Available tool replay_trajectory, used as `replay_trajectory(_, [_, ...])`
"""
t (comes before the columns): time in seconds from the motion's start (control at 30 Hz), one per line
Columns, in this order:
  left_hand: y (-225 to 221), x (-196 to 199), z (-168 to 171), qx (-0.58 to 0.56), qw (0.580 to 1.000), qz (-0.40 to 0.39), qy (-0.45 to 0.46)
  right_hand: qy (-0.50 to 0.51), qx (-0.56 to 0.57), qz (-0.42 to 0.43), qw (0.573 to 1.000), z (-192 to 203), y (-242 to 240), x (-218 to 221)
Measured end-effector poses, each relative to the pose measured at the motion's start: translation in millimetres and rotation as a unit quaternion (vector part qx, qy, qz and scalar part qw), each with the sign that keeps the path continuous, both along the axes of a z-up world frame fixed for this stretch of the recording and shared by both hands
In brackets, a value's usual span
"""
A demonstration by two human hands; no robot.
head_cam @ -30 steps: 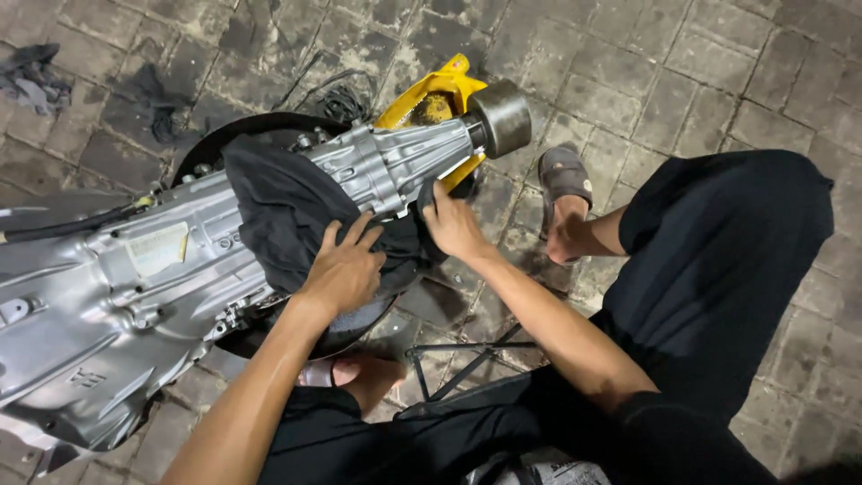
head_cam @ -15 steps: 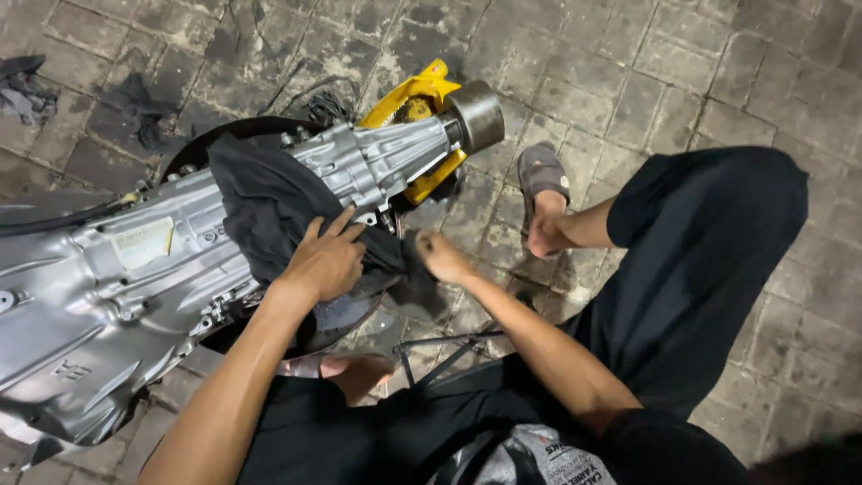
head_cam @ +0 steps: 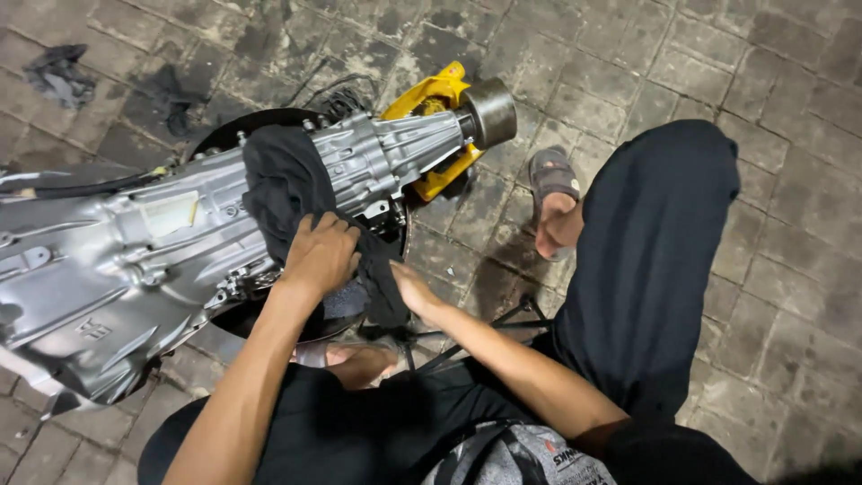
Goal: Cleaning and scraping a transmission casing using a cloth and a hand scraper to prepare it for assembly.
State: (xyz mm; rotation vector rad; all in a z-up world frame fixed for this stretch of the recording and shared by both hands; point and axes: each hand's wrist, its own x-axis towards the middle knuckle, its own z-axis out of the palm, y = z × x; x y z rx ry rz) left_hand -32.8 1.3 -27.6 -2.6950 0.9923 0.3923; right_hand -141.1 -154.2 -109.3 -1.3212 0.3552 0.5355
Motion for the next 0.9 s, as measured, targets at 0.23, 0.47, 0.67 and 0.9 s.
replay_trajectory(0.23, [30, -12, 37, -0.048, 0.996, 0.073, 0.030, -0.079, 0.164, -0.250, 0.951, -76, 53, 21])
replay_trajectory(0.47, [21, -29, 41, -0.082, 0.988, 0.060, 0.116, -0.179, -0.345, -0.091, 0.917, -25, -3, 62])
replay_trajectory(0.67, [15, -27, 18, -0.043, 0.987, 0.052, 0.143, -0.240, -0.437, 0.072, 0.864, -30, 18, 48])
replay_trajectory(0.9, [13, -27, 16, -0.042, 0.988, 0.051, 0.142, -0.231, -0.471, 0.084, 0.847, -51, 1, 51])
